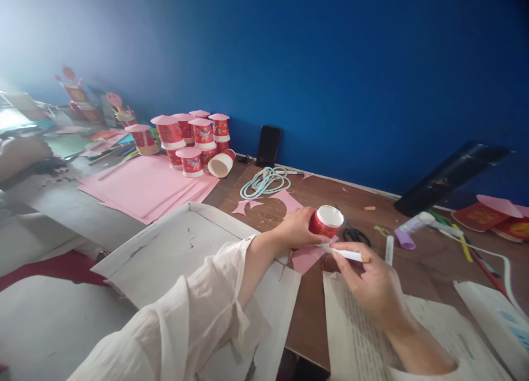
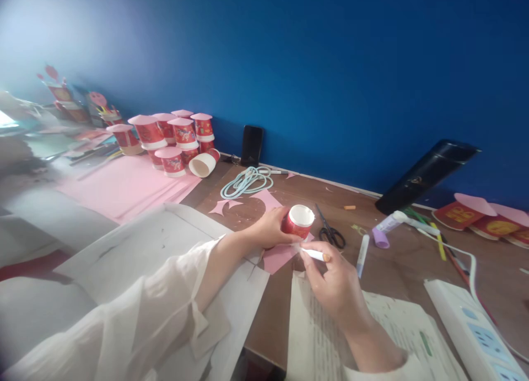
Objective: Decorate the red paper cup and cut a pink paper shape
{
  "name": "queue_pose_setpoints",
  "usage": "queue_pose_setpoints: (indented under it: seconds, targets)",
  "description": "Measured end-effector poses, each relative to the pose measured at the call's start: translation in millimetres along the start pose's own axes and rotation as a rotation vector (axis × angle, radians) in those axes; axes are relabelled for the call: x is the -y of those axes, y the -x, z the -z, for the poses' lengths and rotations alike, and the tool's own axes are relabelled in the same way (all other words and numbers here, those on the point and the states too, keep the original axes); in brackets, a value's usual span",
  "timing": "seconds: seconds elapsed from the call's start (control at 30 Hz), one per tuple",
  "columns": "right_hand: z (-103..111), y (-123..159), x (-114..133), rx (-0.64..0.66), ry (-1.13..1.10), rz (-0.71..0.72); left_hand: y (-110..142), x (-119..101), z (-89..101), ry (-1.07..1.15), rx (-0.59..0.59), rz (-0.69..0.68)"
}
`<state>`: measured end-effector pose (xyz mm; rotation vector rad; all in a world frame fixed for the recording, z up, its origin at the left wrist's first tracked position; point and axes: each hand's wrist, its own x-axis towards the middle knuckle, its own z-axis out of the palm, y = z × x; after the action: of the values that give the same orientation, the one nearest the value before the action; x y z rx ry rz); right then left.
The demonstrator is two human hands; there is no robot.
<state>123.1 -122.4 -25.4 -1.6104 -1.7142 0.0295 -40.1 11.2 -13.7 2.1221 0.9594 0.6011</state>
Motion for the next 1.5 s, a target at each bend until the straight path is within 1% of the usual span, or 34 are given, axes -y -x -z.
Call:
queue_pose_setpoints:
  seconds: [0.37, 0.43, 0.63, 0.77, 0.9, 1.07, 1.3, 1.5]
  targets:
    - [3, -3, -6, -0.041, 0.026, -0.101, 2, -1, 1.2, 0.025, -0.008, 0.008]
    - [3, -4, -7, -0.028, 0.017, -0.152, 2, -2, 1.6, 0.029, -0.006, 0.010]
    - [4, -6, -12, 0.030, -0.024, -0.382, 2, -2, 0.7, 0.033, -0.015, 0.011]
    - [5, -8, -17, 0.050, -0.067, -0.479, 2, -2, 0.4, 0.050, -0.016, -0.002]
    - [6, -12, -17, 0.049, -0.117, -0.507, 3, -2, 1.5, 0.058, -0.014, -0.003]
    - [7, -18, -14, 0.061, -0.173, -0.591, 4, -3, 1.7, 0.046, -0.017, 0.001]
    - [-1, -20, -31, 0.054, -0.320, -0.645, 3, -4, 2.1, 0.044, -0.014, -0.001]
    - [-3, -24, -37, 0.013, -0.292, -0.664, 2, -2, 1.1, 0.024, -0.027, -0.007]
